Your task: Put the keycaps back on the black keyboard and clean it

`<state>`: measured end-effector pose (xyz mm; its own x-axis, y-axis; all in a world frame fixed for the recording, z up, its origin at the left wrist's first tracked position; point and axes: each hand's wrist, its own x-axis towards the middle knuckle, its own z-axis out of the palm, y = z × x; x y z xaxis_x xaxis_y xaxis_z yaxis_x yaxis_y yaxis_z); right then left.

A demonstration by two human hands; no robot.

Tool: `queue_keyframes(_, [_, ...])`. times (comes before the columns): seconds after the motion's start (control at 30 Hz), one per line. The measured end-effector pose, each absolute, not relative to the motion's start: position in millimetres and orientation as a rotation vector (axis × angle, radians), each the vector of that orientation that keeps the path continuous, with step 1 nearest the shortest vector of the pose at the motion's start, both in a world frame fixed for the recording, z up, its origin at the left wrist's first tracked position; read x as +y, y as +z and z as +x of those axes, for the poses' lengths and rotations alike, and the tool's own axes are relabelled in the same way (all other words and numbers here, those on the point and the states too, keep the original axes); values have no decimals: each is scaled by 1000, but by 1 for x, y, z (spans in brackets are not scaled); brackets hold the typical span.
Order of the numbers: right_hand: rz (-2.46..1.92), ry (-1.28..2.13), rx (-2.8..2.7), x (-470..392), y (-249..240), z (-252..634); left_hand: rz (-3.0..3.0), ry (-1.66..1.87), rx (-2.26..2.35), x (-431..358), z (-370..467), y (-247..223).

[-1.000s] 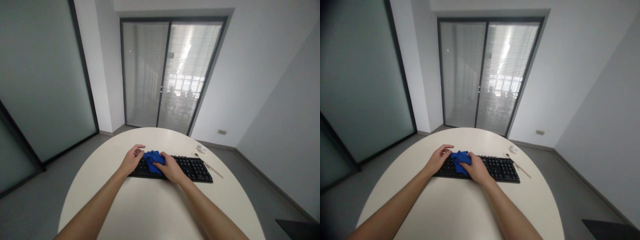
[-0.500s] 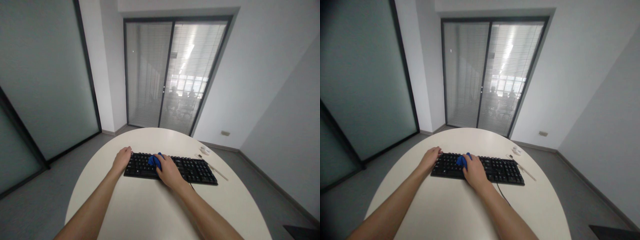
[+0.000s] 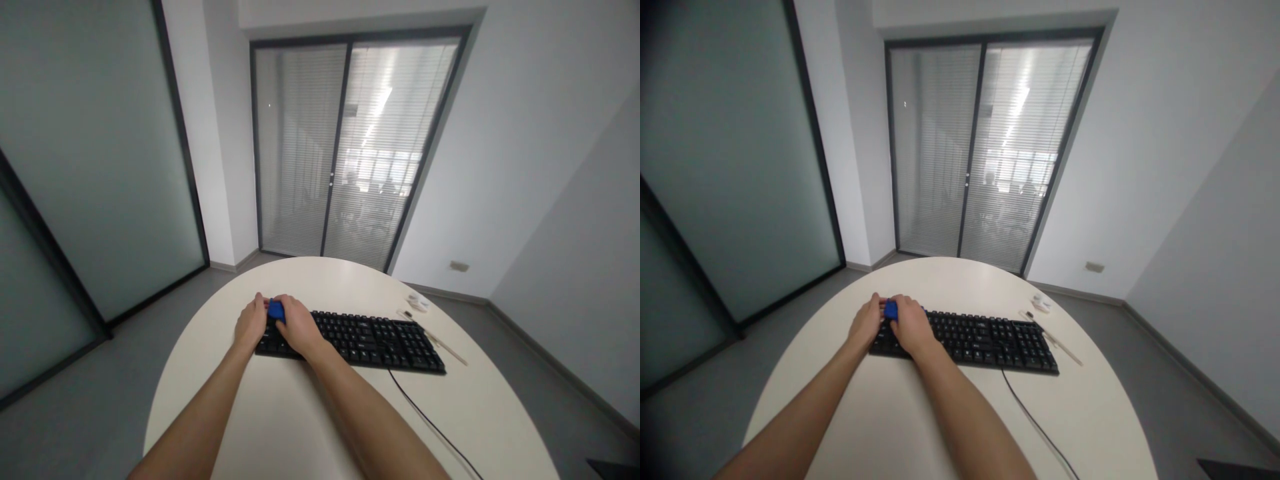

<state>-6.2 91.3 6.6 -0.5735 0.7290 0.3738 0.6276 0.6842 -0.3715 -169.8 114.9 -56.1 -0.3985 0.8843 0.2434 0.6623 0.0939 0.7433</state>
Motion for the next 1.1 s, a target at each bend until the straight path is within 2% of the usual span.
queue_keyframes(0.27, [-966,285,-2499,100,1,-19,1551,1324,1979,103,-163,-43])
queue_keyframes(0.53, [-981,317,-2462,103,-2,17,1870,1110,1963,96,-153,-37])
queue_keyframes(0.77, [-977,332,-2407,95,-1,40,2203,754,1851,97,-146,-39])
queue_keyframes(1.1, [-1122,346,-2333,93,3,91,2215,759,1836,100,-149,-43])
